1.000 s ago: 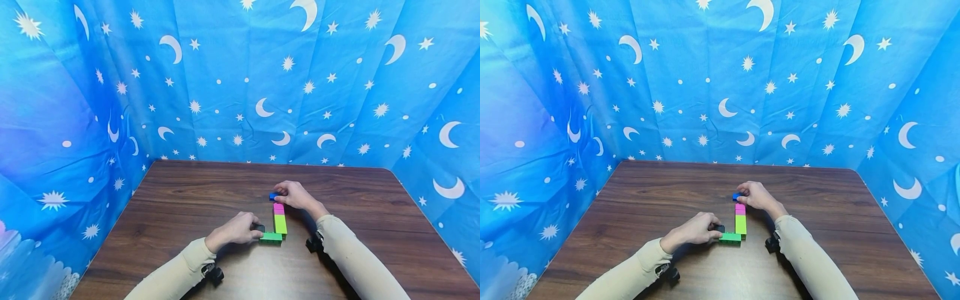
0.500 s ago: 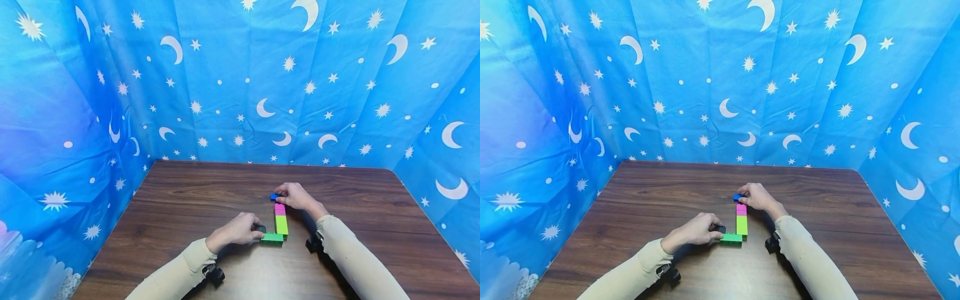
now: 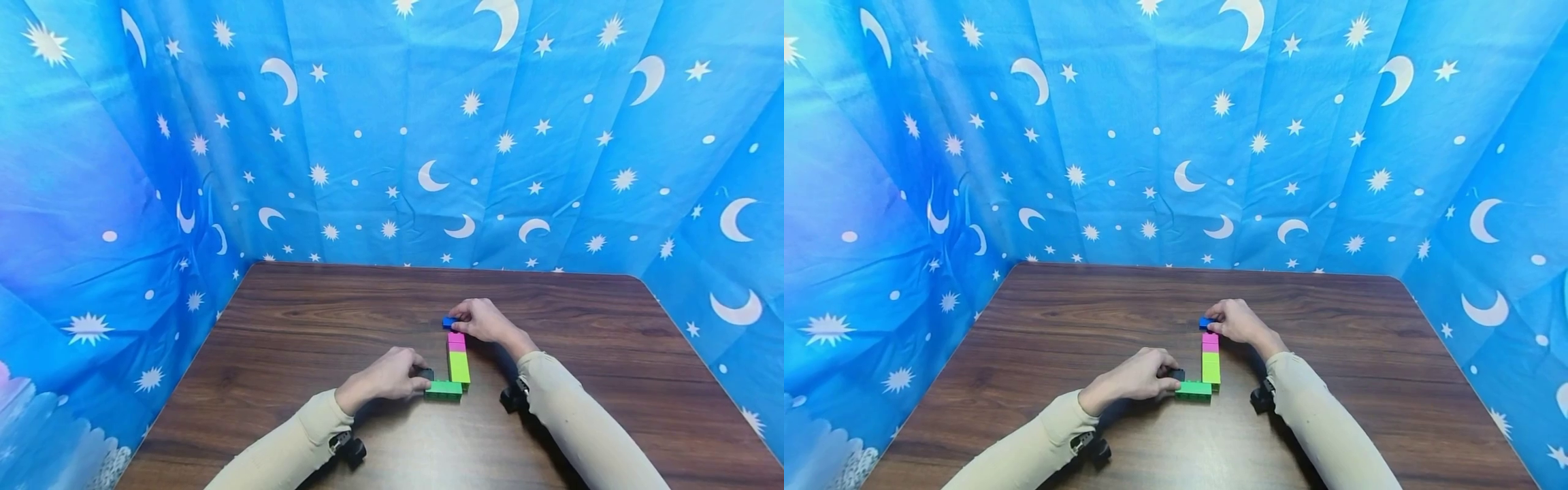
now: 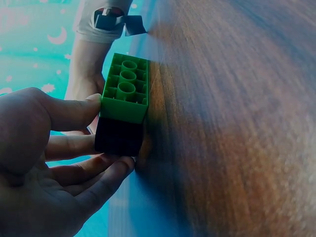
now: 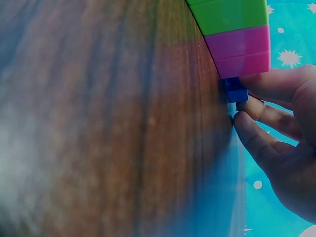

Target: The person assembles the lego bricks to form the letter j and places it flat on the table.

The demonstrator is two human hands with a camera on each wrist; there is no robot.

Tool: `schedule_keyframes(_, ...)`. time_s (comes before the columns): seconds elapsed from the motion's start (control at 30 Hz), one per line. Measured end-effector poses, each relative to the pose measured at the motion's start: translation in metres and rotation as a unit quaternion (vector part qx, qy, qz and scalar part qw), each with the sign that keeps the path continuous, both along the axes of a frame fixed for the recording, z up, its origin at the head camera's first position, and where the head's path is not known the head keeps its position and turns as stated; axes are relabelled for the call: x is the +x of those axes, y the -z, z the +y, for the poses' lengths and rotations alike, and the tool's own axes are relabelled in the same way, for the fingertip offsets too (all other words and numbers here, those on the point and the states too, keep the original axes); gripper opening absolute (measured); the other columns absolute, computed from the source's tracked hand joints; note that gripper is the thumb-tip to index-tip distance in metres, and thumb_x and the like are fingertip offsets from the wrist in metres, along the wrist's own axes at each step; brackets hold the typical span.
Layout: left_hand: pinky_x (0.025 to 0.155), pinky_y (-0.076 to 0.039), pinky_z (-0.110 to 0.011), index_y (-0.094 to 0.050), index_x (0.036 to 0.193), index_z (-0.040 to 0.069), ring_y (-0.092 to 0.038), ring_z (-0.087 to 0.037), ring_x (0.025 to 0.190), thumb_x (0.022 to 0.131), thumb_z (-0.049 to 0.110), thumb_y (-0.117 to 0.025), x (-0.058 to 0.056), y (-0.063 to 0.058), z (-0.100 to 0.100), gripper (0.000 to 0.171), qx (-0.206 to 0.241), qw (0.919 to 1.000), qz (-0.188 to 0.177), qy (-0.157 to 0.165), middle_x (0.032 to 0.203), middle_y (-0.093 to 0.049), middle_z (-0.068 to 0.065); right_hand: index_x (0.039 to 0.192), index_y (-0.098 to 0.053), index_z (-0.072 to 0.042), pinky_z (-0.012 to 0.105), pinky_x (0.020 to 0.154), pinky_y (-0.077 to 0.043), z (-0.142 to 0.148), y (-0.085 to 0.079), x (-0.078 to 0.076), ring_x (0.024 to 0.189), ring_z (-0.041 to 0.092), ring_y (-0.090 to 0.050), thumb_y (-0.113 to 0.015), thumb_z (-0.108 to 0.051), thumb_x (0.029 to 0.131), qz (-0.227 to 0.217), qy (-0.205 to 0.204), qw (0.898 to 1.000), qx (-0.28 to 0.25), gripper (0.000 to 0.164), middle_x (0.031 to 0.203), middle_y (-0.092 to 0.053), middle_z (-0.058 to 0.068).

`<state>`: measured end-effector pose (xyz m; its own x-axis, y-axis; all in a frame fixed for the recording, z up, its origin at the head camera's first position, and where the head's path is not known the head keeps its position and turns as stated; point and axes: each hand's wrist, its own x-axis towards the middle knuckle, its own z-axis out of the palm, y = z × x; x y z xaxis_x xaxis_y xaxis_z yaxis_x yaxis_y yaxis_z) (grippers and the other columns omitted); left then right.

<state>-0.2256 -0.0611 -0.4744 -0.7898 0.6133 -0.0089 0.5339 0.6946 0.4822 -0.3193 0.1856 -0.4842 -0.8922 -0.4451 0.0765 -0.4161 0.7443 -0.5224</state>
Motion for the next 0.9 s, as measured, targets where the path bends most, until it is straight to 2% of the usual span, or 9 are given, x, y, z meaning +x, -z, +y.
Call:
schedule_keyframes(0.33, 0.076, -0.049, -0.021, -0.073, 0.109, 0.01, -0.06, -0.004, 0.084, 0.085, 0.035, -0.073, -0.002, -0.001, 0.0, 0.034, 0.0, 1.0, -0.003, -0.003, 0.096, -0.07, 0.002, 0.108, -0.073, -0.006, 0.038, 0.079, -0.055, 0.006, -0.001, 0.002, 0.088, 0.019, -0.066, -0.072, -0.014, 0.087, 0.005, -0.011, 1.0, -0.006, 0.022, 0.099, -0.073, 0.007)
schedule_keyframes(0.6, 0.077, -0.049, -0.021, -0.072, 0.11, 0.01, -0.06, -0.005, 0.084, 0.085, 0.036, -0.073, -0.004, 0.0, 0.001, 0.036, -0.005, 1.0, -0.002, -0.006, 0.097, -0.07, 0.002, 0.106, -0.073, -0.006, 0.036, 0.075, -0.054, 0.008, -0.004, 0.003, 0.085, 0.016, -0.065, -0.072, -0.014, 0.087, 0.006, -0.018, 1.0, -0.002, 0.021, 0.101, -0.072, 0.007)
schedule_keyframes(0.9, 0.076, -0.049, -0.021, -0.071, 0.112, 0.01, -0.058, -0.004, 0.082, 0.085, 0.036, -0.073, -0.005, 0.0, 0.001, 0.038, -0.005, 1.0, -0.005, 0.003, 0.094, -0.069, 0.004, 0.108, -0.073, -0.006, 0.039, 0.08, -0.054, 0.011, -0.003, 0.003, 0.092, 0.02, -0.066, -0.072, -0.016, 0.088, -0.008, -0.025, 1.0, 0.001, 0.022, 0.104, -0.072, 0.008)
